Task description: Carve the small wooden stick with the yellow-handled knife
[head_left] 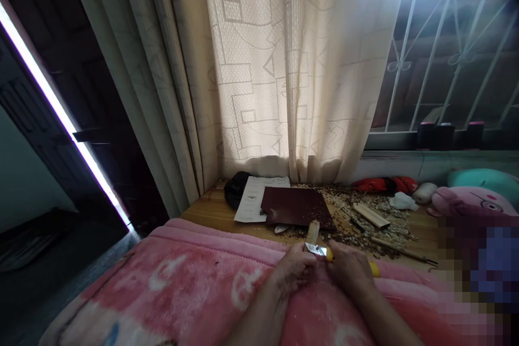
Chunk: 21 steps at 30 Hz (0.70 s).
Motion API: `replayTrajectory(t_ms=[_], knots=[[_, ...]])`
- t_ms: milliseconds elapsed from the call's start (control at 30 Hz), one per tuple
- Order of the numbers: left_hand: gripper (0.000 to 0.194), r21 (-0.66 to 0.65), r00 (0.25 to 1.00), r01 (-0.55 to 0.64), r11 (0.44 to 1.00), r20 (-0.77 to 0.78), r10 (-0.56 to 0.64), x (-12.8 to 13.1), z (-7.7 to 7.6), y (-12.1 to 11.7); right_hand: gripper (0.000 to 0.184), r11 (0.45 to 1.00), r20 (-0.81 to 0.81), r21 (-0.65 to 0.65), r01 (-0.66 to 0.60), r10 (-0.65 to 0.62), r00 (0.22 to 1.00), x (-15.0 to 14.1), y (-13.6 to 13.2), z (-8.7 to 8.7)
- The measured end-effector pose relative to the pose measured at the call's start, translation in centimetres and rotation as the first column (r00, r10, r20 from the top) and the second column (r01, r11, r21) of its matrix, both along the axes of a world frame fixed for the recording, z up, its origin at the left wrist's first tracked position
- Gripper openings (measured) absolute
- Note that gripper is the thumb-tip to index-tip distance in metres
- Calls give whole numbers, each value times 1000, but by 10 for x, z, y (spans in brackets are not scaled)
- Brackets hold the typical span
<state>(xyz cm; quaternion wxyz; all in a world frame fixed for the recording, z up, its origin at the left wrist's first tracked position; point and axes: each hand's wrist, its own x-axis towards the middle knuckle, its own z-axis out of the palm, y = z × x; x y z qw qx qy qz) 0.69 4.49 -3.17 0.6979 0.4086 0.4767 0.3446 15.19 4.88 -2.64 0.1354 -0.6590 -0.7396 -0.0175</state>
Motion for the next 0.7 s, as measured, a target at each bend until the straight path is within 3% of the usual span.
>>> replayTrajectory(t_ms=[200,333,433,600,700], knots=[[28,-2,1000,-25,1000,-10,25,5,6,2,13,999,0,-31,-21,21,1000,-5,-2,1],[24,26,999,-28,999,-18,28,3,17,-5,14,1000,3,-18,-10,10,1000,-4,0,-1],[28,128,996,-88,988,43,83,-8,30,-30,14,1000,-3,-5,-13,13,1000,-3,1,-4],[33,171,992,-113,979,70,102,-39,49,-90,14,1000,-21,2,0,0,1000,-4,0,-5],[34,204,990,-129,970,79,115,-44,59,-104,16,1000,-34,-18,13,-14,999,-2,1,-2]])
